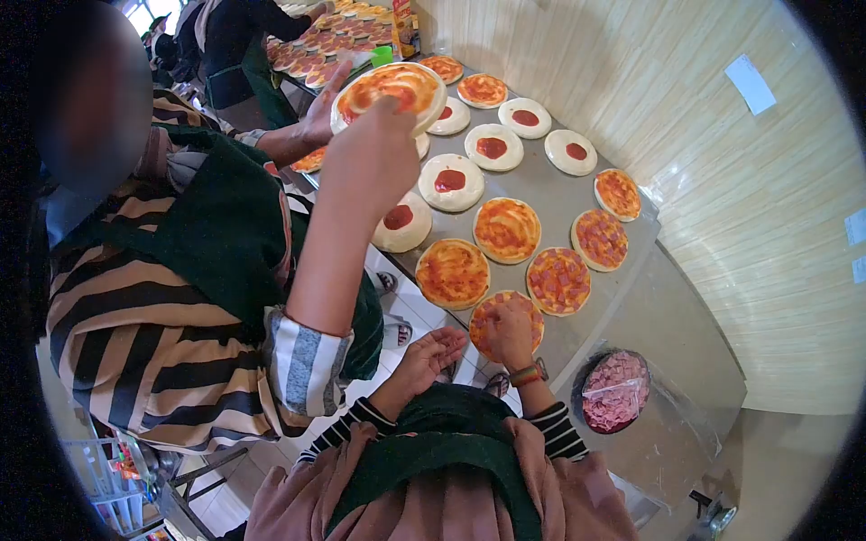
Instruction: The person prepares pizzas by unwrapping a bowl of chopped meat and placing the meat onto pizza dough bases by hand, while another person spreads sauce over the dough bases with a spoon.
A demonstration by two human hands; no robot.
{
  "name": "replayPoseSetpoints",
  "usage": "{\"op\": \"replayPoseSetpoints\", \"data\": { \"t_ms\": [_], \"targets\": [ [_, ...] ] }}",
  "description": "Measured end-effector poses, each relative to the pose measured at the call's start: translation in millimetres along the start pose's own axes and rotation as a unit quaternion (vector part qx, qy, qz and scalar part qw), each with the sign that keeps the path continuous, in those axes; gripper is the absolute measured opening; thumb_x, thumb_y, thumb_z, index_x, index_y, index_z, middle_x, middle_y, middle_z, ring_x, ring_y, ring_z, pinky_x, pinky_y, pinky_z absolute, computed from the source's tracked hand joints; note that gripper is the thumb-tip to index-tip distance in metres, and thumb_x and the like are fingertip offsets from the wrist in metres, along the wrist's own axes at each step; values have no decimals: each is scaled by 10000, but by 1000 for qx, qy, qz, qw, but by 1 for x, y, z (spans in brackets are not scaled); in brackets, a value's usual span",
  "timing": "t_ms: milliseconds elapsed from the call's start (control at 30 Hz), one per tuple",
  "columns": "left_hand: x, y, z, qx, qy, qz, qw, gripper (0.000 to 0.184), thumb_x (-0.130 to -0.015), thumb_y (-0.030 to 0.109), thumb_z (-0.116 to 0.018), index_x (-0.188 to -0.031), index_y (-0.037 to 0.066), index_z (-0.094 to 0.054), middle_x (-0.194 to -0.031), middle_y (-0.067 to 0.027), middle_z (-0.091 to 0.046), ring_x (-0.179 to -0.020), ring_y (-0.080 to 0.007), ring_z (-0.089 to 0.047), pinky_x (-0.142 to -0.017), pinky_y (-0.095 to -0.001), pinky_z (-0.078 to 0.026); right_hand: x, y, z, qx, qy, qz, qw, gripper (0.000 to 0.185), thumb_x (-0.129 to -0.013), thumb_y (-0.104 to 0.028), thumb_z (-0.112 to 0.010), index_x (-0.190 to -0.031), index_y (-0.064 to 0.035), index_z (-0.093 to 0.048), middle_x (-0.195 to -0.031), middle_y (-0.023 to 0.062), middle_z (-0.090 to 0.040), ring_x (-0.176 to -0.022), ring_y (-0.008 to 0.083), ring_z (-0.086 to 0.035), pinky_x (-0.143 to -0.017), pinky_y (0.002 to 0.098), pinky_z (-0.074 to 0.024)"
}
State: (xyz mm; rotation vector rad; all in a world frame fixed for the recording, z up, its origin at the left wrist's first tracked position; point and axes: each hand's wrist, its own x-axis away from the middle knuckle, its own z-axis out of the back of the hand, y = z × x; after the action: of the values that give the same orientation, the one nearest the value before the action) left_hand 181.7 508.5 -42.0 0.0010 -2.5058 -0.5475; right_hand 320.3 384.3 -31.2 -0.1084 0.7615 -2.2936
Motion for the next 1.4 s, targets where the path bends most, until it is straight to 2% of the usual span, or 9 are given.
{"op": "replayPoseSetpoints", "data": {
  "t_ms": [33, 267, 567, 767, 833, 967, 1033, 1233, 1400],
  "targets": [
    [-1, -1, -1, -4, -12, -2, 1000, 305, -779, -59, -399, -1071, 5, -458, -1054, -123, -537, -983, -206, -536, -846, -316, -449, 2, -8, 6, -104, -78, -23, 991, 152, -682, -125, -595, -818, -59, -596, -828, 131, -533, -811, 295, -533, -672, 371, -427],
    [-6, -13, -2, -50, -42, 17, 998, 356, -821, 2, -448, -1172, -11, -392, -1139, -122, -486, -1008, -172, -510, -874, -292, -429, 30, -30, 13, -130, -101, 39, 986, 190, -655, -106, -638, -830, -52, -592, -772, 117, -495, -747, 265, -514, -639, 342, -422],
    [-7, -16, -13, -89, -75, 60, 991, 356, -830, 14, -455, -1178, -7, -383, -1142, -96, -489, -1009, -165, -507, -864, -286, -428, 38, 3, 11, -238, -140, -135, 952, 164, -647, -101, -675, -721, -19, -553, -640, 19, -518, -574, 93, -477, -527, 233, -401],
    [-20, -30, -16, -153, -42, 41, 987, 275, -822, 28, -470, -1097, 41, -468, -1039, -61, -537, -949, -147, -538, -781, -253, -453, 39, 6, 15, -238, -105, -123, 958, 163, -663, -116, -653, -745, 5, -580, -643, 40, -521, -573, 114, -495, -519, 246, -400],
    [-19, -27, -20, -141, 13, 47, 989, 277, -817, 1, -441, -1093, -3, -437, -1062, -105, -519, -985, -199, -520, -848, -304, -435, 34, 10, 22, -204, -48, -128, 969, 175, -660, -137, -655, -732, 7, -586, -639, 81, -525, -561, 160, -512, -521, 270, -408],
    [-15, -20, -7, -70, -6, 61, 996, 290, -807, -20, -413, -1097, -4, -421, -1079, -118, -508, -1018, -211, -505, -849, -306, -433, 26, 18, 23, -110, -76, -190, 973, 141, -638, -133, -633, -707, -10, -628, -706, 141, -569, -657, 264, -558, -608, 342, -442],
    [-9, -14, -6, -40, -27, 57, 997, 314, -796, -33, -397, -1109, -7, -404, -1099, -130, -493, -1051, -223, -487, -864, -315, -424, 24, 18, 17, -1, -41, -110, 993, 123, -624, -131, -628, -669, -17, -622, -716, 158, -557, -714, 294, -547, -669, 374, -434],
    [-3, -3, -13, 9, -37, 62, 997, 381, -760, -61, -373, -1139, -19, -384, -1151, -144, -458, -1076, -237, -468, -898, -346, -402, 23, 22, -1, 96, -48, -60, 992, 116, -604, -133, -633, -673, -42, -612, -816, 166, -538, -788, 322, -517, -715, 404, -426],
    [-8, -4, -11, 50, -93, 87, 991, 523, -677, -80, -346, -1196, -18, -339, -1191, -156, -422, -1116, -242, -427, -935, -361, -367, 24, 4, 7, 85, 32, -18, 996, 140, -625, -119, -619, -749, -53, -610, -815, 143, -516, -791, 321, -509, -700, 394, -427]
  ]
}}
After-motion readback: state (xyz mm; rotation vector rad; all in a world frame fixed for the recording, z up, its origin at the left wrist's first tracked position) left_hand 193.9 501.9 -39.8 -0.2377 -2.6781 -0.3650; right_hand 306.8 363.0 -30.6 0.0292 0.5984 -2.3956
